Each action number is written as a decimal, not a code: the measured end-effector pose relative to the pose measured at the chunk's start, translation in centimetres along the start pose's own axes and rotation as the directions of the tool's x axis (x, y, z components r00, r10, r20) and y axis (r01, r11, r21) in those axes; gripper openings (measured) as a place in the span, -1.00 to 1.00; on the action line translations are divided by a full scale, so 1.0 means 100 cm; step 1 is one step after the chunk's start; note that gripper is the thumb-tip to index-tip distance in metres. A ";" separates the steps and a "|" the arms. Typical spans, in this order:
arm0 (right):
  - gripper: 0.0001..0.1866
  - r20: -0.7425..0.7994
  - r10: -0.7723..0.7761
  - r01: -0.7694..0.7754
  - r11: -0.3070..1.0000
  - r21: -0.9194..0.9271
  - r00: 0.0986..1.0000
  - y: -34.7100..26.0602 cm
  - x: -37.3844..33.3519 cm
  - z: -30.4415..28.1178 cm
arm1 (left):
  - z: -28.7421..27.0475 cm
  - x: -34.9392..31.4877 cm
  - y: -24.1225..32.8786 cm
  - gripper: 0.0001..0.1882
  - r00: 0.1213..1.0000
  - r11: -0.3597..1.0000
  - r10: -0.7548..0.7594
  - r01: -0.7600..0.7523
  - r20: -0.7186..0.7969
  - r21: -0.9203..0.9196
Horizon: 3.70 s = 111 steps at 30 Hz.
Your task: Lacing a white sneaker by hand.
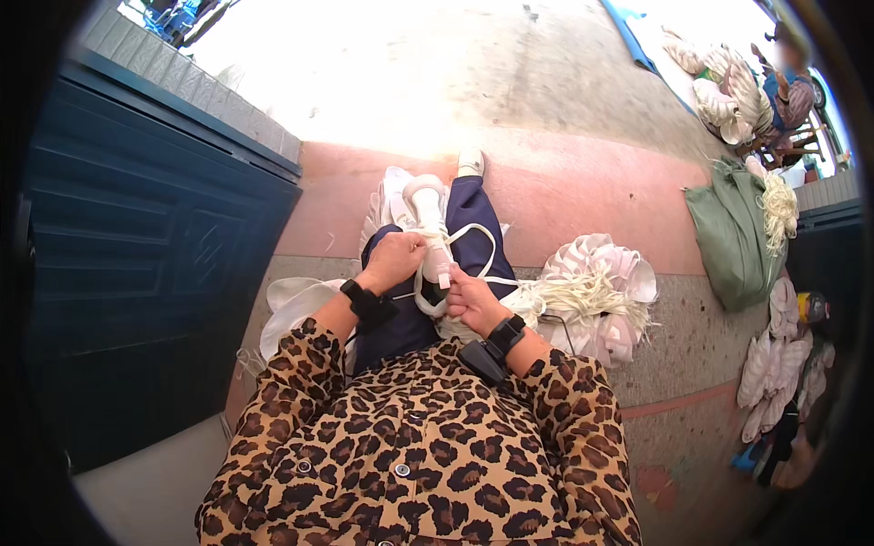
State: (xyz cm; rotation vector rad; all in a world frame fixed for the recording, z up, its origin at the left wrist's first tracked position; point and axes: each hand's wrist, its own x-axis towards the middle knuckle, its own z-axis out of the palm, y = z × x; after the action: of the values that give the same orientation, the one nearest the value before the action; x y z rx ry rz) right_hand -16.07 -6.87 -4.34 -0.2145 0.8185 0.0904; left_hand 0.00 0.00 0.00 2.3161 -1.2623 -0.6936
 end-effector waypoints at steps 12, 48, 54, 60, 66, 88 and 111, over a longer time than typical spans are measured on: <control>-0.71 -0.037 0.026 -0.029 0.998 -0.062 0.999 -0.005 -0.004 0.005 | 0.009 0.009 -0.022 -0.79 0.970 0.816 -0.071 0.191 0.234 -0.546; -0.74 0.217 -0.549 0.355 0.156 -0.922 0.807 -0.052 0.027 0.021 | 0.016 0.007 -0.007 -0.63 0.993 0.836 -0.113 0.078 -0.031 -0.543; -0.73 0.202 -0.519 0.293 0.100 -0.951 0.830 -0.070 0.016 0.014 | 0.008 0.014 -0.008 -0.67 0.984 0.949 0.059 -0.107 -0.167 -0.296; -0.78 0.371 -0.453 0.480 0.877 0.024 0.810 -0.112 -0.089 0.017 | -0.005 0.036 -0.022 -0.82 0.971 0.975 0.223 -0.224 -0.079 -0.001; -0.72 0.399 -0.539 0.622 0.776 -0.108 0.742 -0.110 -0.110 0.002 | -0.014 0.056 -0.014 -0.89 0.955 0.957 0.288 -0.289 0.071 0.014; -0.94 0.113 -0.982 0.837 0.189 0.514 0.152 -0.188 -0.211 -0.075 | -0.006 0.011 -0.008 -0.77 0.991 0.878 0.089 -0.030 0.102 -0.478; -0.69 -0.045 -0.965 0.906 0.260 -0.333 0.260 -0.179 -0.201 0.052 | -0.004 0.045 0.020 -0.76 0.982 0.965 0.158 -0.132 0.103 -0.225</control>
State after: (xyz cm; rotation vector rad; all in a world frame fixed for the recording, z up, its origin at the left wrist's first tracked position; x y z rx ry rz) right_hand -23.15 -23.13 16.61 -0.9732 0.7943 -1.0625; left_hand 1.02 -4.83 0.42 2.0097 -1.3213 -0.8840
